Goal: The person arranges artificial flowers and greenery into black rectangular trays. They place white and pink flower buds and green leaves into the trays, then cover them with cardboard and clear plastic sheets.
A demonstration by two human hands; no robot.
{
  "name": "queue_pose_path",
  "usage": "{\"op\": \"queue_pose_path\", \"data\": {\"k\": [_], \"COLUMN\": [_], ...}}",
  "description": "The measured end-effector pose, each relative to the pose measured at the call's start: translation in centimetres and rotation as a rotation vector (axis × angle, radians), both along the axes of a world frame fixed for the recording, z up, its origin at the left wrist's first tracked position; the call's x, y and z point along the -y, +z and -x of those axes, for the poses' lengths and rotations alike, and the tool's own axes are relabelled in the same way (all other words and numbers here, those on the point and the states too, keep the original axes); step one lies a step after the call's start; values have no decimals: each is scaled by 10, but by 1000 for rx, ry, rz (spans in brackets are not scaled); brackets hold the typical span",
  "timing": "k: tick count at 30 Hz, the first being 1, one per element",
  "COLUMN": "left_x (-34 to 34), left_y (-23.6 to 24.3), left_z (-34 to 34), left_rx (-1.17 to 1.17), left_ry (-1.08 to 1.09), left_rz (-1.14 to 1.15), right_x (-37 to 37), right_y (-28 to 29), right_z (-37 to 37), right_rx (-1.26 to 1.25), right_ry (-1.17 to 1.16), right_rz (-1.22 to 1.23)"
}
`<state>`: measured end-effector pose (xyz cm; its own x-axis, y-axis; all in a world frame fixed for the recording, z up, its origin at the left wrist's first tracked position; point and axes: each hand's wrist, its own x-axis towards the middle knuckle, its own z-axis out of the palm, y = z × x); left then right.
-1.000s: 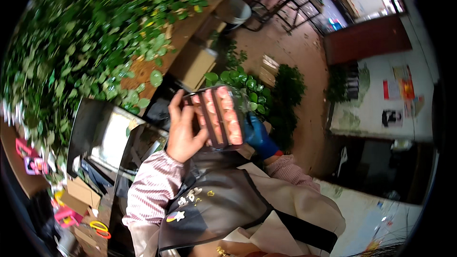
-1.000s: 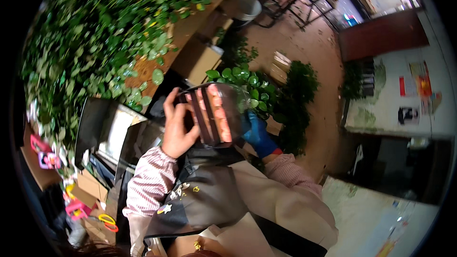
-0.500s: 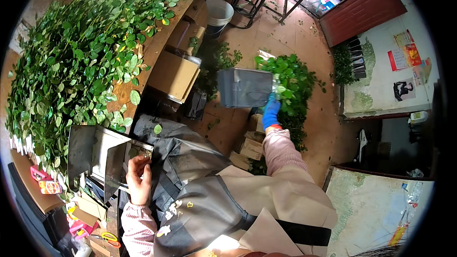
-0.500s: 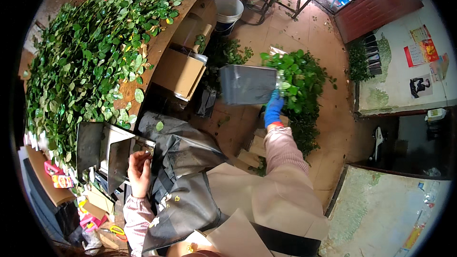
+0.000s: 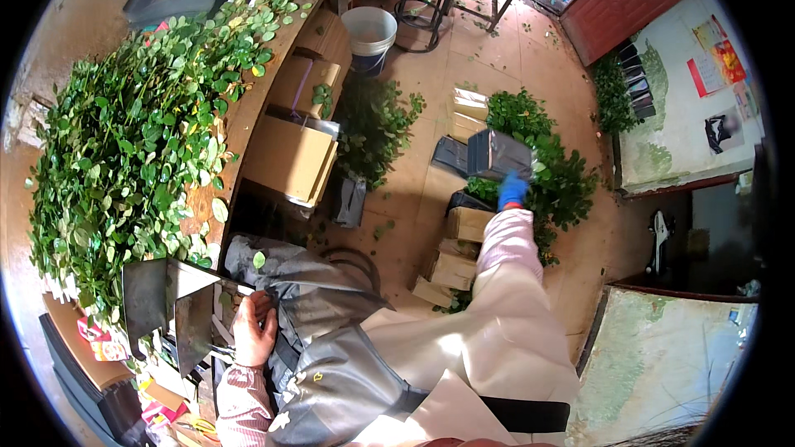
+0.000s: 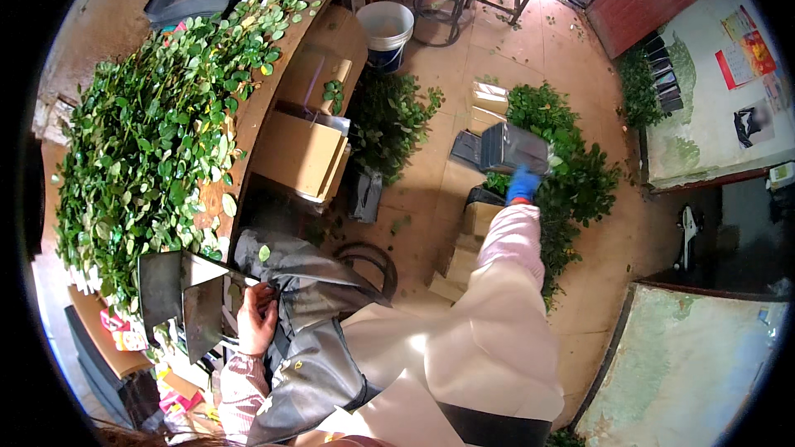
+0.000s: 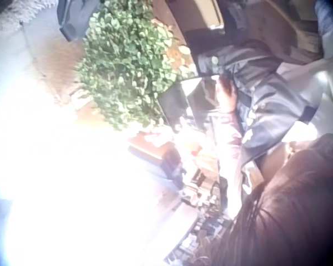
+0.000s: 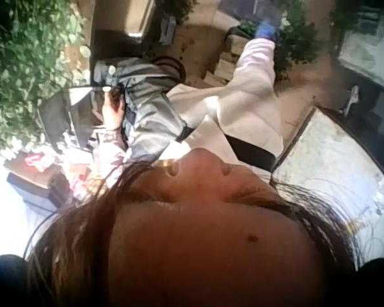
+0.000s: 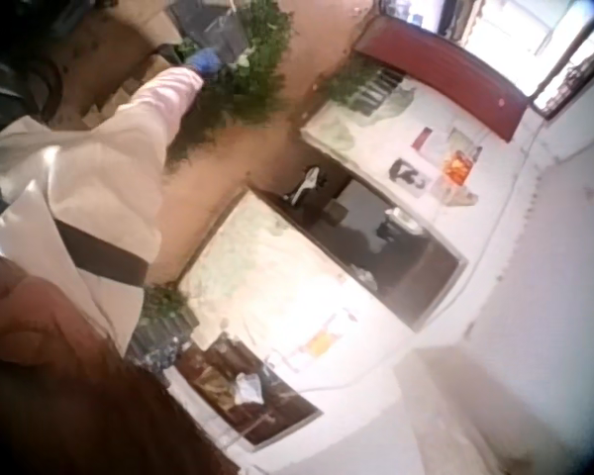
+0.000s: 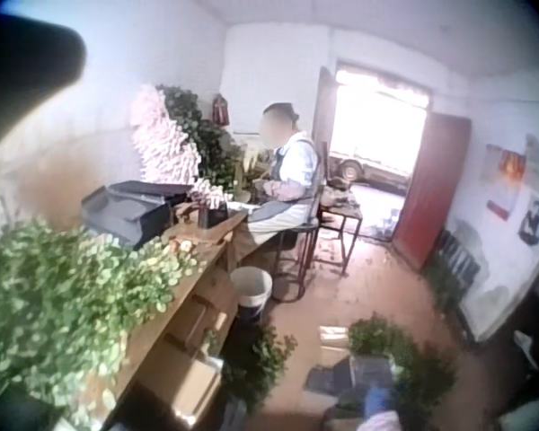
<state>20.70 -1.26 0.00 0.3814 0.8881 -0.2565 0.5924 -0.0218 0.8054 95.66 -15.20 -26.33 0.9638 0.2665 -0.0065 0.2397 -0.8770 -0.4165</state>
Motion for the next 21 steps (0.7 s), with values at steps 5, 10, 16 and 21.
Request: {"op": "queue_pose_path", "data": {"k": [5, 10, 16, 21], "left_x": [17, 20, 9, -26], "left_y": [2, -1, 1, 65], "left_z": [16, 27, 25, 15], "left_rx": [-34, -12, 42, 110], "left_ry": [63, 54, 12, -12], "left_rz": [19, 49, -24, -137], "right_x": [-111, -170, -173, -180], "right_y": [-58, 10, 38, 68], "right_z": [233, 374, 385, 386], "right_rx": [-1269, -698, -323, -375], "right_ry": [274, 1357, 1624, 1723], "right_rz": [-163, 141, 92, 66]}}
